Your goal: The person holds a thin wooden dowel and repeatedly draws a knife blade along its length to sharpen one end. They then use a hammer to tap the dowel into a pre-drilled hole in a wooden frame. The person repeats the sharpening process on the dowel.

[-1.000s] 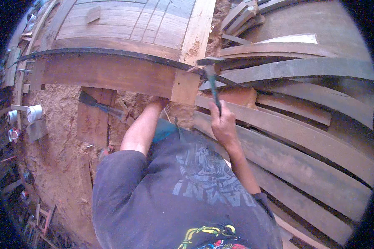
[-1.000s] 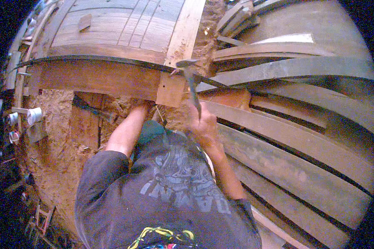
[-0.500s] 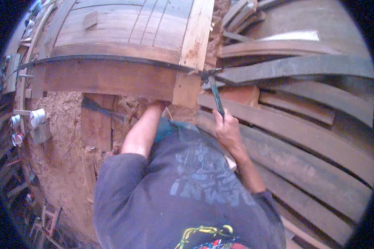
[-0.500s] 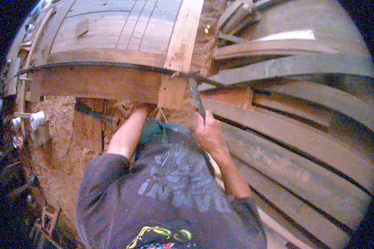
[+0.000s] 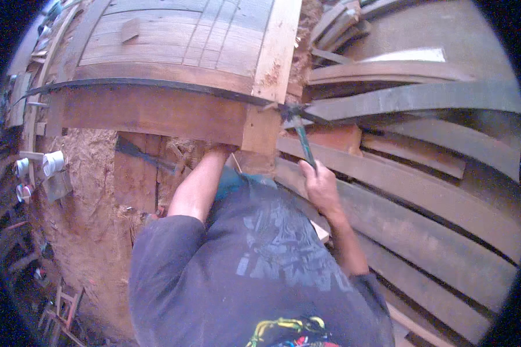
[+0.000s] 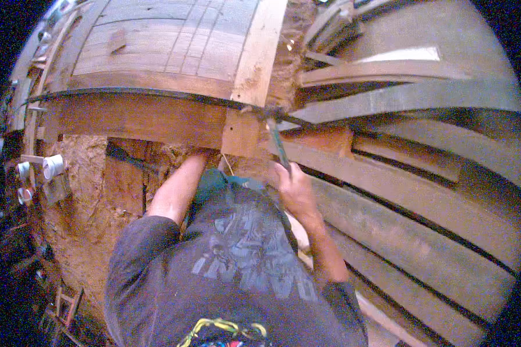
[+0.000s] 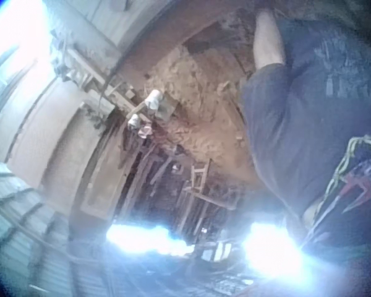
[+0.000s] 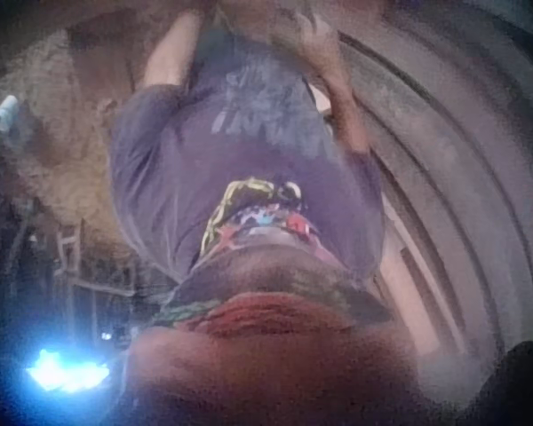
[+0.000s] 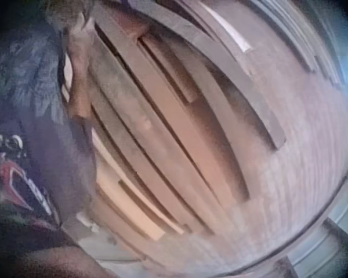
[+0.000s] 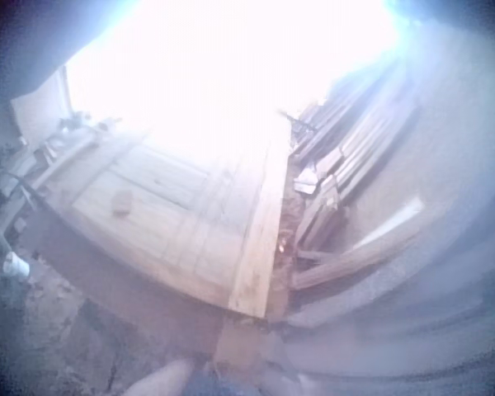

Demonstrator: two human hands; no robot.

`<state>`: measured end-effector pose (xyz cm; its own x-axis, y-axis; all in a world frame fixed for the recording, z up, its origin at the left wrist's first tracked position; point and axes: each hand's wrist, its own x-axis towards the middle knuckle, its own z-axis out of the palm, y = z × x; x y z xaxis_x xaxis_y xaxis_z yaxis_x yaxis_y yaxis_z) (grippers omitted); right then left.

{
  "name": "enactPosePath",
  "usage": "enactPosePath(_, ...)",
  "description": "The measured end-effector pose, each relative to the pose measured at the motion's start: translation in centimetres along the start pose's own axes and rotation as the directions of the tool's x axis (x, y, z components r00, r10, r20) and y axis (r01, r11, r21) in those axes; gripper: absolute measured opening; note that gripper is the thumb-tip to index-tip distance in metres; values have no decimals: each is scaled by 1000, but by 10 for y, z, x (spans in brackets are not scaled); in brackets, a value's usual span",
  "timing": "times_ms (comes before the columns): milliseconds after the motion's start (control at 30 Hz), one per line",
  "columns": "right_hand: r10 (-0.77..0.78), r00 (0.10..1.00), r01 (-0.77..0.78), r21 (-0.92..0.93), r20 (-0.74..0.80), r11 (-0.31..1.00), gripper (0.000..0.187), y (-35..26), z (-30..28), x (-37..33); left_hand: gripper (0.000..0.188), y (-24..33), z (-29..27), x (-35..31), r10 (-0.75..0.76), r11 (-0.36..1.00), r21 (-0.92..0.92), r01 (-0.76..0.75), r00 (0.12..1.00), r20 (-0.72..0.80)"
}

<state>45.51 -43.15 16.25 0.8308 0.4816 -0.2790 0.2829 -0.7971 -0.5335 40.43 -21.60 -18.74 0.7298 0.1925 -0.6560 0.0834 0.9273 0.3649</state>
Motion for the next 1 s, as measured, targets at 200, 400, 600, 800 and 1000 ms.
enactPosePath(200,32,991,-1,234,-129,972,33,21,-29,-6,39,0,-7,-29,-91,951,297,88,996,-4)
enactPosePath(400,277,960,-257,499,36,828,35,25,-2,-30,37,52,39,-187,-193,364,931,27,980,47)
enactPosePath(600,259,965,-239,564,46,790,34,35,15,-26,46,137,9,-282,305,-94,887,-451,835,457)
enactPosePath(800,137,990,-100,619,-13,779,29,44,25,-8,62,193,-75,-297,195,-753,650,-106,907,373)
enactPosePath(1000,151,980,-42,605,-131,795,37,60,38,-10,50,214,-75,-267,36,-889,430,-157,913,407)
